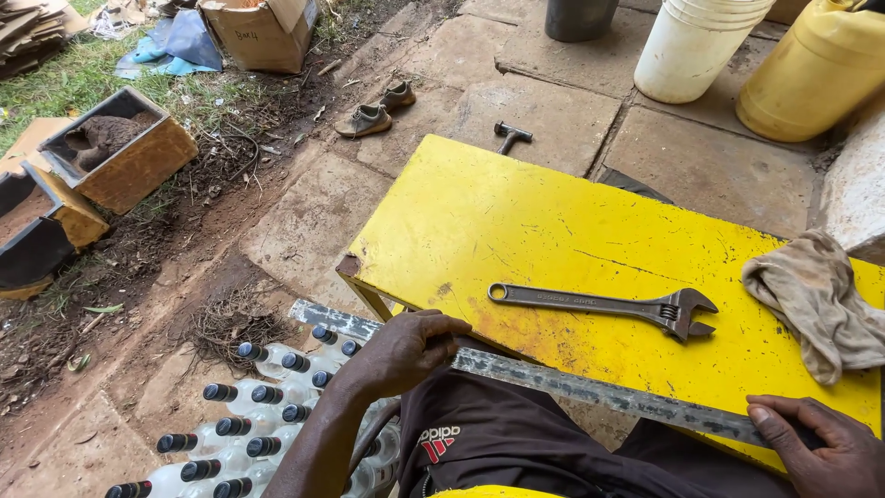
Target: A person uses a metal ruler and a scribe to mark measurements on a metal strip on a workbench.
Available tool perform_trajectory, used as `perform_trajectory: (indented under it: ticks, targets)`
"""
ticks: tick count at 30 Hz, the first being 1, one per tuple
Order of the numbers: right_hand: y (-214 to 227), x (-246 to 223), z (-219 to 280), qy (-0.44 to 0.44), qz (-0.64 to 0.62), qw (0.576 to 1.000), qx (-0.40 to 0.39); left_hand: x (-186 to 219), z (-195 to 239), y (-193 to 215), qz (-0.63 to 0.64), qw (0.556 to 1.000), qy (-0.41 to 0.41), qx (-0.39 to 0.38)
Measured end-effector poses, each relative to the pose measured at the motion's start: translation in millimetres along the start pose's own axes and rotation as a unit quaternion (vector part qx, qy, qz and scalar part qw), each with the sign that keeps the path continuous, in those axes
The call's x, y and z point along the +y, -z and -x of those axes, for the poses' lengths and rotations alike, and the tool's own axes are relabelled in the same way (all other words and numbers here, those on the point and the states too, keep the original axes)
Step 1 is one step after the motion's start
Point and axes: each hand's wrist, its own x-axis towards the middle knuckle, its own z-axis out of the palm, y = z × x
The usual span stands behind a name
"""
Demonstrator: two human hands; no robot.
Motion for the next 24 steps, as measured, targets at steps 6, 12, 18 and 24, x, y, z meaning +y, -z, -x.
perform_trajectory:
  ticks: [6,12,18,24]
  targets:
    - [11.5,-24.9,-1.1,-0.018,0.042,0.999,-0.027,1.1,5.0,1.3,0.019,0.999,-0.024,-0.031]
    - [20.8,-65.8,2.5,-0.017,0.073,0.997,-0.022,30.0,13.1,0.3,0.034,0.998,0.01,-0.048]
    - [4.3,-63.0,-6.3,0.174,-0.019,0.984,0.021,52.4,15.4,-19.5,-0.113,0.988,0.006,-0.107]
    - [12.9,-82.4,4.4,0.235,-0.074,0.939,0.238,32.8,13.5,-36.0,-0.093,0.991,0.073,-0.069]
